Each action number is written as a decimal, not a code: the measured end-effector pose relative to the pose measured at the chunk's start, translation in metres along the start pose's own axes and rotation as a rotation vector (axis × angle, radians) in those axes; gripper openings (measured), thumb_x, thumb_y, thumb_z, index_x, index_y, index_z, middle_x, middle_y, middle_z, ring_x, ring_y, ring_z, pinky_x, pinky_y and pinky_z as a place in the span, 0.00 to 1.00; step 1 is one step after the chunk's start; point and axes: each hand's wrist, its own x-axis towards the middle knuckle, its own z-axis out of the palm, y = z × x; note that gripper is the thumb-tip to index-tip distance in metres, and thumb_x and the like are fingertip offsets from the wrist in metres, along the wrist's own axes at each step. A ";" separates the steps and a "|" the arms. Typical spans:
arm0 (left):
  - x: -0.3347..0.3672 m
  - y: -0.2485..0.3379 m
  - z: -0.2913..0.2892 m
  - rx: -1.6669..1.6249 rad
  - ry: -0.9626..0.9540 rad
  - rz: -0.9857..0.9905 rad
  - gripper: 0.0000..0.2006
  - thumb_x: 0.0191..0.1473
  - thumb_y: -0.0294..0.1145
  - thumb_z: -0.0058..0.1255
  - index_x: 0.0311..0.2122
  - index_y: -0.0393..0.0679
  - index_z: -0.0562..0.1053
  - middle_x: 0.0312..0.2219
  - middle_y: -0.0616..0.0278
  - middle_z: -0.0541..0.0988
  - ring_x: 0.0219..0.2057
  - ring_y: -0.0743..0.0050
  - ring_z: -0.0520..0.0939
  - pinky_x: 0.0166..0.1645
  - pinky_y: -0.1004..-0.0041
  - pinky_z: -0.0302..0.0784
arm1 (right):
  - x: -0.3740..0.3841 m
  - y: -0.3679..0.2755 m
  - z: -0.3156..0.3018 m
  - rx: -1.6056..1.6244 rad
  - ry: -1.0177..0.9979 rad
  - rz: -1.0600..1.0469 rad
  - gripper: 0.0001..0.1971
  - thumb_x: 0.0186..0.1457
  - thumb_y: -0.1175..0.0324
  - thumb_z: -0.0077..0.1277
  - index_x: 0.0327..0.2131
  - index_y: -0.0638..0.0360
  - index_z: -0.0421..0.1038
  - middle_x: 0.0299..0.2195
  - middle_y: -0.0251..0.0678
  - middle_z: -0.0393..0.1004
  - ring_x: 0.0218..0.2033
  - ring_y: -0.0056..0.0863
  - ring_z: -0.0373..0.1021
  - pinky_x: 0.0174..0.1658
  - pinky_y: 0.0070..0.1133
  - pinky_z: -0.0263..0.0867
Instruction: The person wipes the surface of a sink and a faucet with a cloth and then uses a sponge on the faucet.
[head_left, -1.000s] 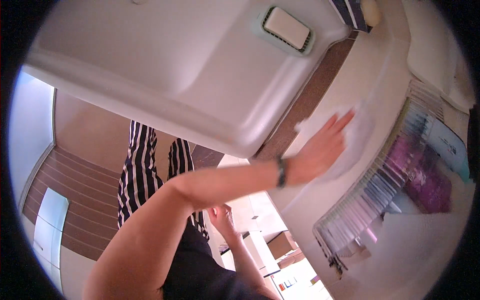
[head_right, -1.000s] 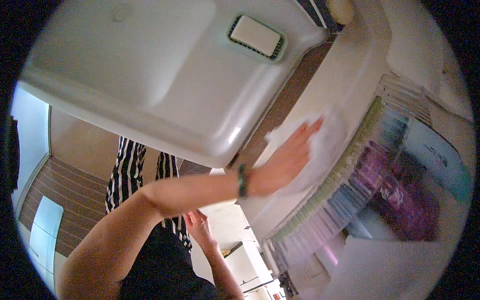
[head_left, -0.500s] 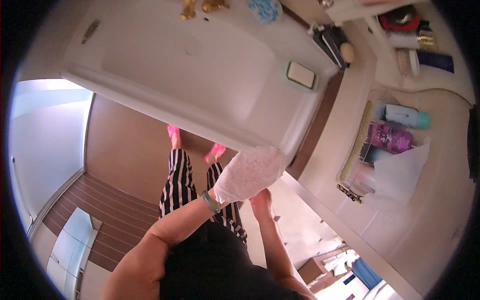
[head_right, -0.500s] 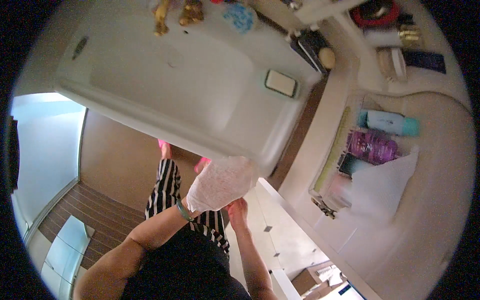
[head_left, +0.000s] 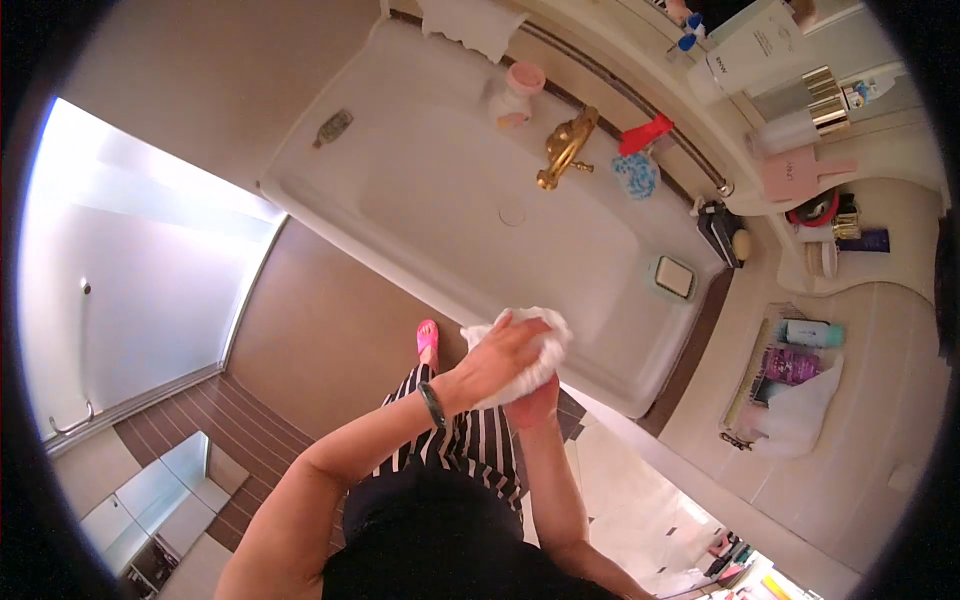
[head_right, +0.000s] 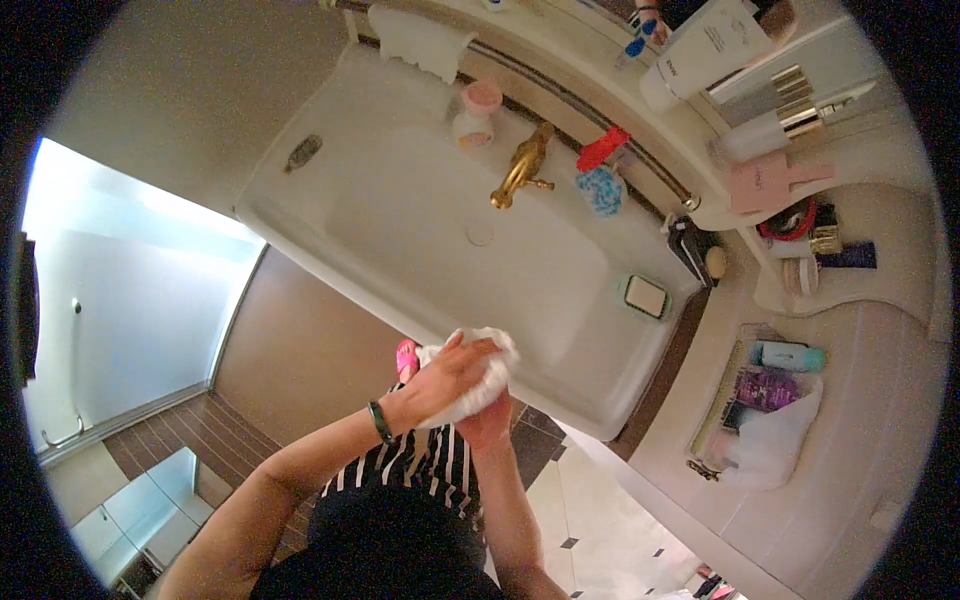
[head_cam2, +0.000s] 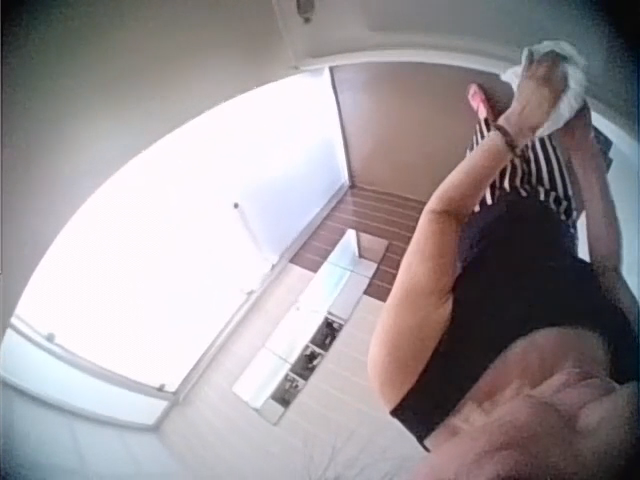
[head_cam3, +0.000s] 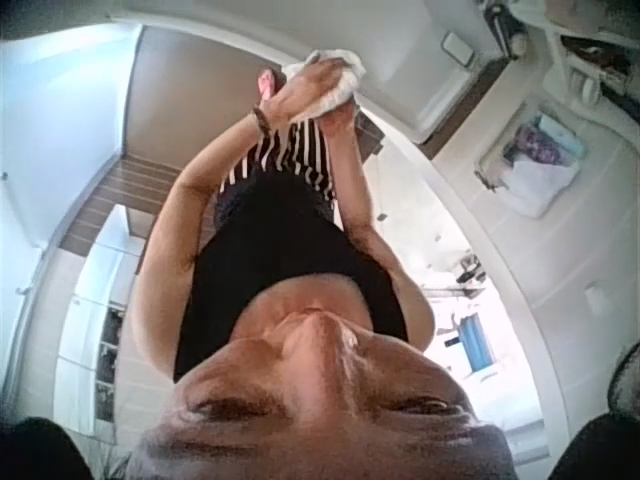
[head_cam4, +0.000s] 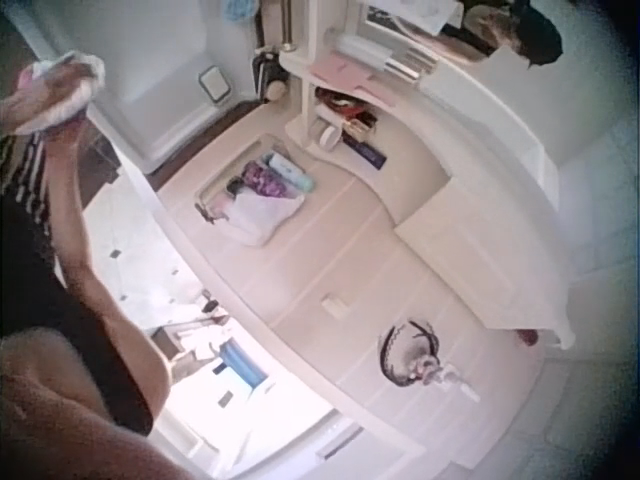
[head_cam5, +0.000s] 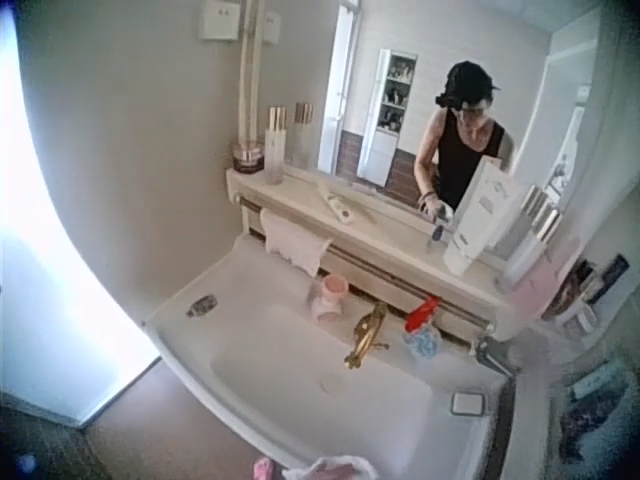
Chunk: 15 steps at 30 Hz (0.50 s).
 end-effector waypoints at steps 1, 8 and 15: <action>-0.001 -0.002 -0.008 -0.525 0.066 -0.399 0.21 0.62 0.43 0.40 0.56 0.44 0.68 0.57 0.56 0.68 0.61 0.59 0.64 0.67 0.56 0.52 | 0.011 -0.018 -0.030 -0.200 0.010 0.040 0.27 0.65 0.47 0.36 0.57 0.56 0.63 0.56 0.38 0.67 0.57 0.36 0.62 0.61 0.36 0.57; 0.047 -0.102 -0.024 -1.920 0.576 -0.419 0.28 0.65 0.49 0.36 0.65 0.47 0.55 0.66 0.61 0.55 0.66 0.67 0.54 0.69 0.63 0.47 | 0.184 -0.154 0.025 -1.801 0.428 -1.086 0.21 0.65 0.59 0.45 0.54 0.63 0.67 0.50 0.34 0.73 0.49 0.24 0.68 0.52 0.21 0.62; 0.134 -0.215 0.044 -0.288 0.336 -0.090 0.21 0.63 0.39 0.41 0.60 0.50 0.62 0.61 0.65 0.63 0.60 0.78 0.63 0.59 0.69 0.61 | 0.253 -0.165 0.035 -1.717 0.305 -0.787 0.23 0.63 0.57 0.48 0.57 0.61 0.67 0.45 0.33 0.77 0.41 0.22 0.72 0.45 0.18 0.64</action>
